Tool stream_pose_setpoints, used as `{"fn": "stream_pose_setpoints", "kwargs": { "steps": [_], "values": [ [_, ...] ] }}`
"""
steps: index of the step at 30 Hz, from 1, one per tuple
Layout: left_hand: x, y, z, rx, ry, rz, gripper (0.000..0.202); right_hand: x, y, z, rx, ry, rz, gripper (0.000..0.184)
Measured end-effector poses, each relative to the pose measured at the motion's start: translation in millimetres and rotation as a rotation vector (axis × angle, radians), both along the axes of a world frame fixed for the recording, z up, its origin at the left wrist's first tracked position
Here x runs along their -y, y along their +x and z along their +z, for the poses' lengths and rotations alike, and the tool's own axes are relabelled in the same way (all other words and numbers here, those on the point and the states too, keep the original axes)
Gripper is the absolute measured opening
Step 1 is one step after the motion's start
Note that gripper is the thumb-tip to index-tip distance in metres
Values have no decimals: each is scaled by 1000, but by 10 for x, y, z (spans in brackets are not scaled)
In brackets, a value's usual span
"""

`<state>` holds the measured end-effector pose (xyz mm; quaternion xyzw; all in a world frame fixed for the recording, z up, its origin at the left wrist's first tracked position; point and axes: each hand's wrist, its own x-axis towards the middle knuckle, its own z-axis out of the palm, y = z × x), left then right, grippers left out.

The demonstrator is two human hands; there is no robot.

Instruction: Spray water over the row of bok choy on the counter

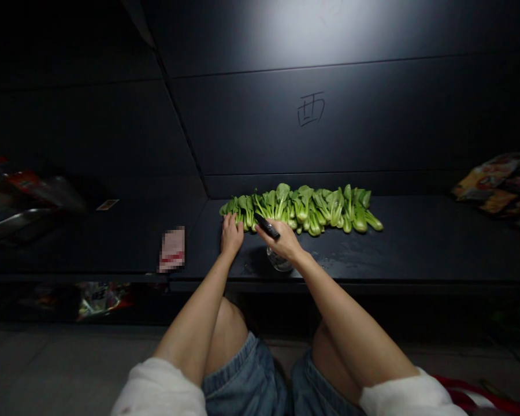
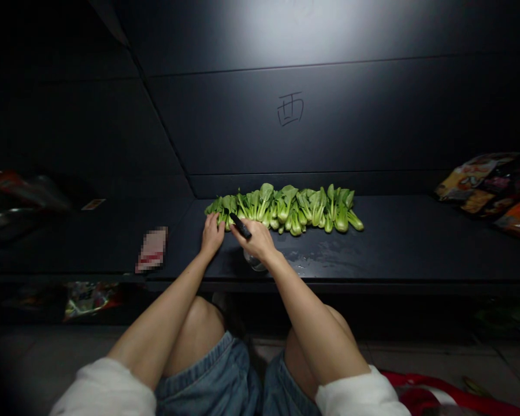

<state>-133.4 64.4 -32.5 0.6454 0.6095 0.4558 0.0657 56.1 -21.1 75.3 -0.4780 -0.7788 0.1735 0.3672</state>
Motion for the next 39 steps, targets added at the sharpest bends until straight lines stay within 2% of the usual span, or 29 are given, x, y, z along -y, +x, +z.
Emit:
{"fn": "stream_pose_setpoints", "kwargs": {
  "steps": [10,19,29,33,39],
  "values": [
    [-12,-17,-29,-15,45,-22,44,14,-8,-2,-3,10,26,32],
    [33,26,16,-85,6,12,44,42,63,-53,-102,42,-4,35],
    [59,42,31,-94,30,25,42,92,117,-96,-186,59,-110,40],
    [81,60,57,-109,23,33,42,102,123,-91,-167,68,-150,39],
    [144,111,132,-181,30,-8,43,107,145,-76,-176,60,-130,36]
  ]
}}
